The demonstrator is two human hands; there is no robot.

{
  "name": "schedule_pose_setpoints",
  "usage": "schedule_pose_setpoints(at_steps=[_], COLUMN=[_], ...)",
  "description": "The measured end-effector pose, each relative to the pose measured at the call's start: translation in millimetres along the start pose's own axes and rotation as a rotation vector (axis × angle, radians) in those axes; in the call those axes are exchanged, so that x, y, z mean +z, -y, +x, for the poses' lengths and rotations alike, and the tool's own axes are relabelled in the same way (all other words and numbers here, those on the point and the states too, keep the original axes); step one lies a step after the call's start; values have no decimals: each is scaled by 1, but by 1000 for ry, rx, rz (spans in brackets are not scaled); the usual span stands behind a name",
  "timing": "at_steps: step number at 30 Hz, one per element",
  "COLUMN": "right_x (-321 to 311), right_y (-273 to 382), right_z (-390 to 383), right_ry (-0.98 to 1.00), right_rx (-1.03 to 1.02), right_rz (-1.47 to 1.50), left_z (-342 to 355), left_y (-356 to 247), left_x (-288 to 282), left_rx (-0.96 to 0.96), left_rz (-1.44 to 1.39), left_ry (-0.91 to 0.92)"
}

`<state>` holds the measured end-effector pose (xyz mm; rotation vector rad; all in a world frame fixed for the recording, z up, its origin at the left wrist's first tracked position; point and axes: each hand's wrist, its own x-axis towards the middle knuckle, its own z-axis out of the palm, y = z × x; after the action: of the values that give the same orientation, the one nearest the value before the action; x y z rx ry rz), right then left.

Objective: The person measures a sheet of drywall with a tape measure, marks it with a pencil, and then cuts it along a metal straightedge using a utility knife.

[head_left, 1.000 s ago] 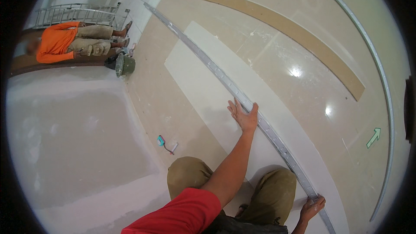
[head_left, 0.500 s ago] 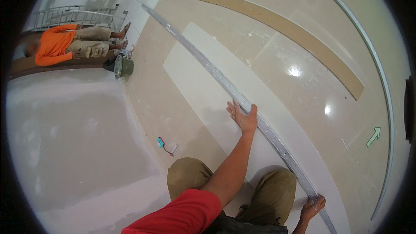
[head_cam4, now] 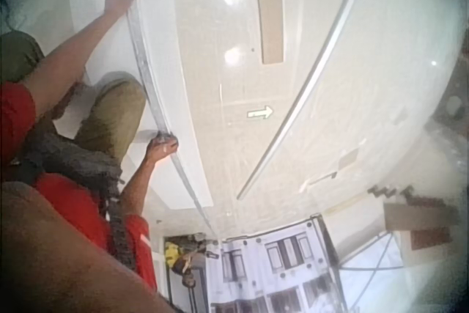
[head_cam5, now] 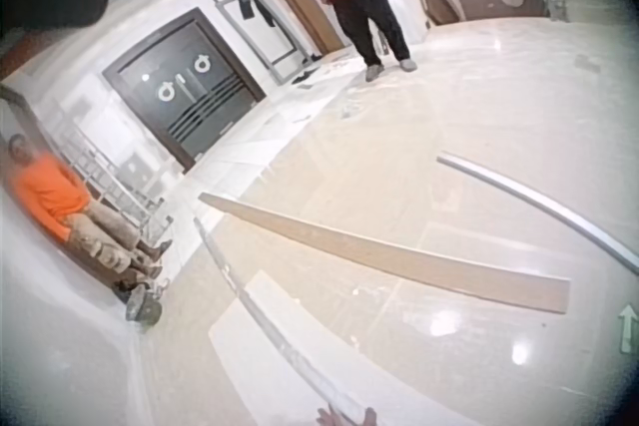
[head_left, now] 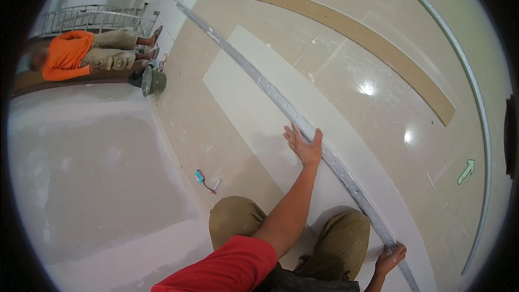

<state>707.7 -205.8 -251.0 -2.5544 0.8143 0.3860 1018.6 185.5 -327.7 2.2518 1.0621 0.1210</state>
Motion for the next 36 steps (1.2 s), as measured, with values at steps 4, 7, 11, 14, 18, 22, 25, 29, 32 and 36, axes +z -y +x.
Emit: schedule_pose_setpoints(at_steps=[4,7,11,14,18,22,25,29,32,36], right_x=[1,5,4,5,6,6,5,4,1,3], right_y=[-3,-8,-5,-6,-6,-4,-11,-13,-11,-4], right_z=[0,0,-1,-2,-3,-3,-2,-1,-1,-5], right_ry=[-8,-23,-4,-11,-20,-23,4,9,23,36], right_rx=[-18,-25,-2,-7,-9,-31,1,9,21,36], right_rz=[3,-16,-22,-15,-17,-25,-69,-62,-53,-50], left_z=[1,1,1,1,0,0,-2,-4,-5,-2], left_y=[1,2,3,4,2,4,3,3,3,6], left_x=[0,0,0,0,1,1,4,7,6,0], left_rx=[-4,-5,-9,-8,-29,-19,-14,-12,-6,-17], left_rz=[2,4,-9,-14,-12,-10,-6,-2,-5,3], left_ry=[5,4,0,-7,-3,-17,-14,-34,-40,-47])
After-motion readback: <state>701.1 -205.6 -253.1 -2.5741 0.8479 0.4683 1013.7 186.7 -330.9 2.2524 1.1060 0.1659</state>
